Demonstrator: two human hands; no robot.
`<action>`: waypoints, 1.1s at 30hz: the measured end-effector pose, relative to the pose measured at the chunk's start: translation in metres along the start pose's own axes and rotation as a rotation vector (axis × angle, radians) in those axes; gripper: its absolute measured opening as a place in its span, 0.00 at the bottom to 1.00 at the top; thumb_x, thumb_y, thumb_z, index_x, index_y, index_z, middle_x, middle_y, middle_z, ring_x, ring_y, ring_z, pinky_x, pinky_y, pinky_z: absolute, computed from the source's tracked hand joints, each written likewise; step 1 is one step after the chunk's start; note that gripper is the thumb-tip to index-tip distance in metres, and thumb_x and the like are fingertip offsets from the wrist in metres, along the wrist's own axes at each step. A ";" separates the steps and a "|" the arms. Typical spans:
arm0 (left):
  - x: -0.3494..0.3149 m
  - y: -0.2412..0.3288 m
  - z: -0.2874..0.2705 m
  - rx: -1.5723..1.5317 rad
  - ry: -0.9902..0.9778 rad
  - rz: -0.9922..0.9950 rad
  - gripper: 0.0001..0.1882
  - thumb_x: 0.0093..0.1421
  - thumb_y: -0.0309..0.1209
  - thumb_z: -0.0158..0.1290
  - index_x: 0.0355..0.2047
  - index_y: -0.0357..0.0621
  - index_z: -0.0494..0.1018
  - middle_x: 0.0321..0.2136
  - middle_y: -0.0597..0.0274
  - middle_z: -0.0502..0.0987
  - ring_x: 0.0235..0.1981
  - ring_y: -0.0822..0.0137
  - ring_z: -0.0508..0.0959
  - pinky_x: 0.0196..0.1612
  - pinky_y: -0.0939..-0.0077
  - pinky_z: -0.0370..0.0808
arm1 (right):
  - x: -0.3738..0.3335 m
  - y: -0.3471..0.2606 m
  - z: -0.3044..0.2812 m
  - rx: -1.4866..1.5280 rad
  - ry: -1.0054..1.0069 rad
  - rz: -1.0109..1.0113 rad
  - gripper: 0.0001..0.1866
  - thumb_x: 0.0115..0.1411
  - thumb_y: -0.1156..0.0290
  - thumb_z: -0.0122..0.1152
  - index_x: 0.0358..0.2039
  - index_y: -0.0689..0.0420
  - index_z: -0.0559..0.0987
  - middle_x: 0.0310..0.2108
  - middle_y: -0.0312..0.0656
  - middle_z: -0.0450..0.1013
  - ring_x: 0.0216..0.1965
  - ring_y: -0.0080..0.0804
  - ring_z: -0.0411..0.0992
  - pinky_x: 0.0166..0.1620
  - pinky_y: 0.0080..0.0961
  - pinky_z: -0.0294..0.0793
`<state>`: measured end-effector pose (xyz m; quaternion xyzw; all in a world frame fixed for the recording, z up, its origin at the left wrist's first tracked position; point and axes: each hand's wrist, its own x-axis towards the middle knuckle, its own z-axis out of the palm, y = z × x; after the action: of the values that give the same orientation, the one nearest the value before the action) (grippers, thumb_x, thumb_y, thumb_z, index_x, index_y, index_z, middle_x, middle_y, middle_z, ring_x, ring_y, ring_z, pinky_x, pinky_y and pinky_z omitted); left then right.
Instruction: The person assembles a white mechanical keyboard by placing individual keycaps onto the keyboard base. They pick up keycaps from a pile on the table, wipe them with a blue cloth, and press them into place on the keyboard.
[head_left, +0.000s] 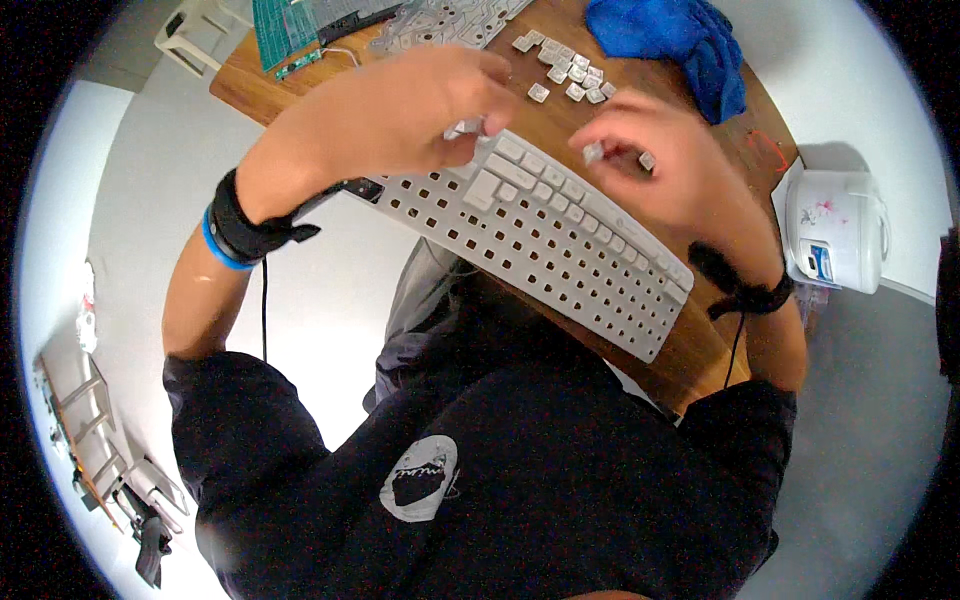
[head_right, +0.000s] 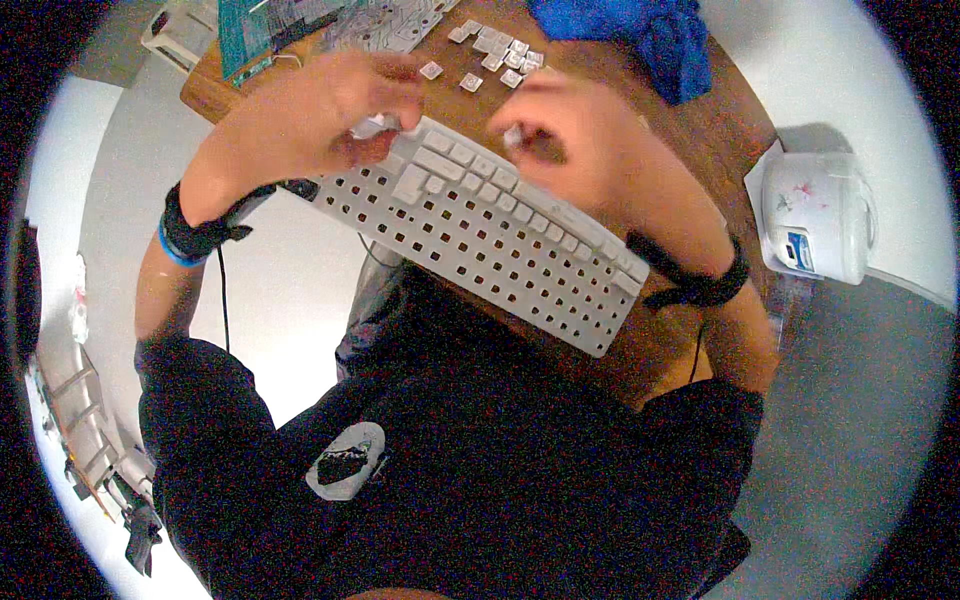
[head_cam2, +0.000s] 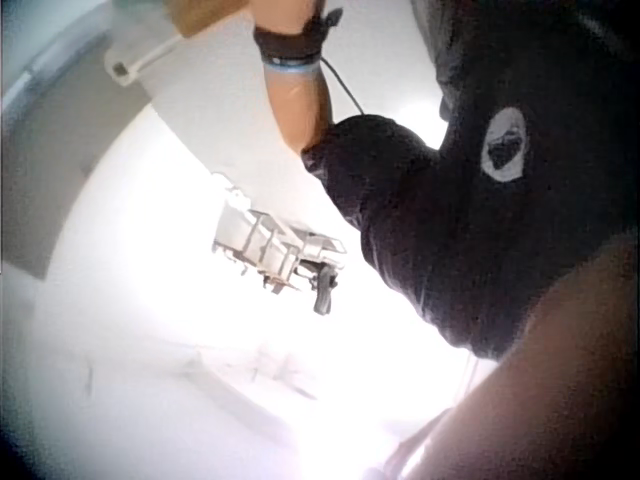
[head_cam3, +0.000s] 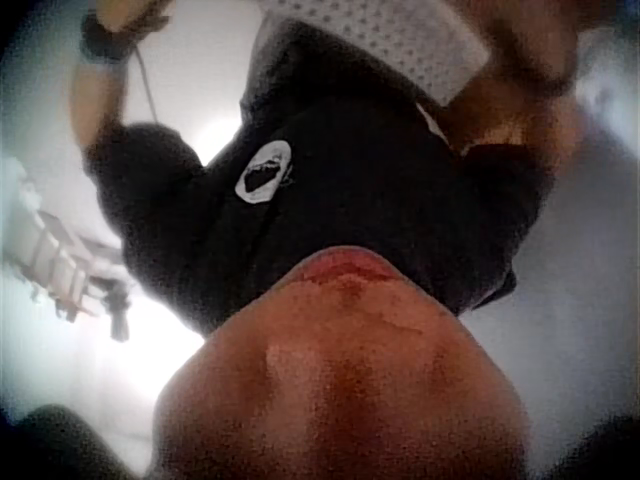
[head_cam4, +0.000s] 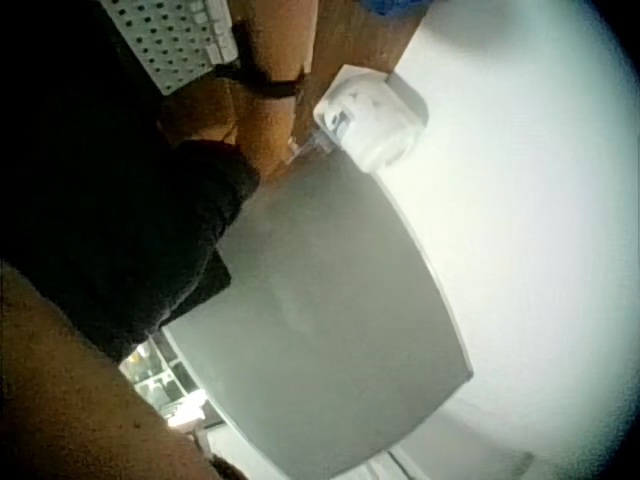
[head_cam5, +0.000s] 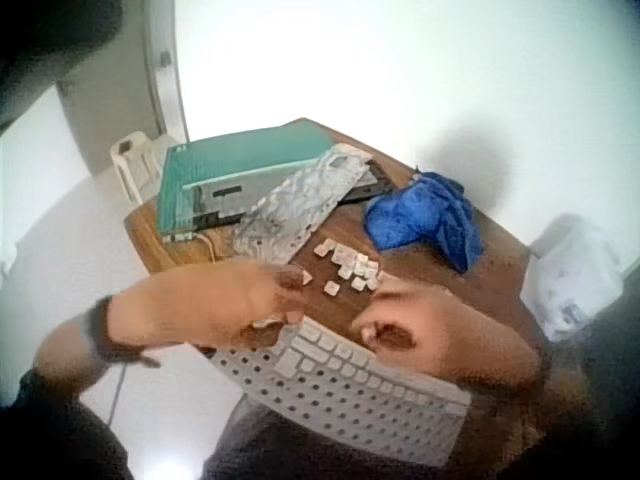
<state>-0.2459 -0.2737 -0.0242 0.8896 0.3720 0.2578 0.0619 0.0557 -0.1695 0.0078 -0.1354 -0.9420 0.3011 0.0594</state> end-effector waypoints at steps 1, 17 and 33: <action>0.001 0.006 -0.002 -0.052 -0.147 -0.046 0.12 0.56 0.22 0.65 0.40 0.41 0.77 0.39 0.51 0.80 0.43 0.43 0.83 0.44 0.53 0.81 | -0.002 -0.009 0.012 0.004 0.014 -0.006 0.14 0.64 0.79 0.67 0.51 0.60 0.83 0.42 0.43 0.77 0.42 0.36 0.80 0.47 0.31 0.81; -0.035 0.014 0.024 -0.034 -0.016 -0.201 0.08 0.59 0.25 0.63 0.39 0.40 0.80 0.33 0.50 0.80 0.40 0.44 0.84 0.42 0.49 0.80 | 0.005 -0.032 0.059 -0.014 -0.026 -0.028 0.10 0.65 0.75 0.69 0.46 0.61 0.82 0.46 0.49 0.78 0.47 0.53 0.81 0.49 0.43 0.83; -0.037 0.013 0.028 0.049 0.013 -0.163 0.09 0.59 0.25 0.64 0.40 0.37 0.83 0.31 0.51 0.81 0.37 0.46 0.84 0.42 0.51 0.81 | 0.011 -0.038 0.059 -0.018 -0.051 0.037 0.14 0.61 0.77 0.69 0.48 0.62 0.82 0.48 0.50 0.78 0.51 0.55 0.79 0.53 0.45 0.82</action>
<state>-0.2459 -0.3066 -0.0598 0.8560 0.4496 0.2485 0.0586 0.0258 -0.2288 -0.0180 -0.1455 -0.9432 0.2972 0.0284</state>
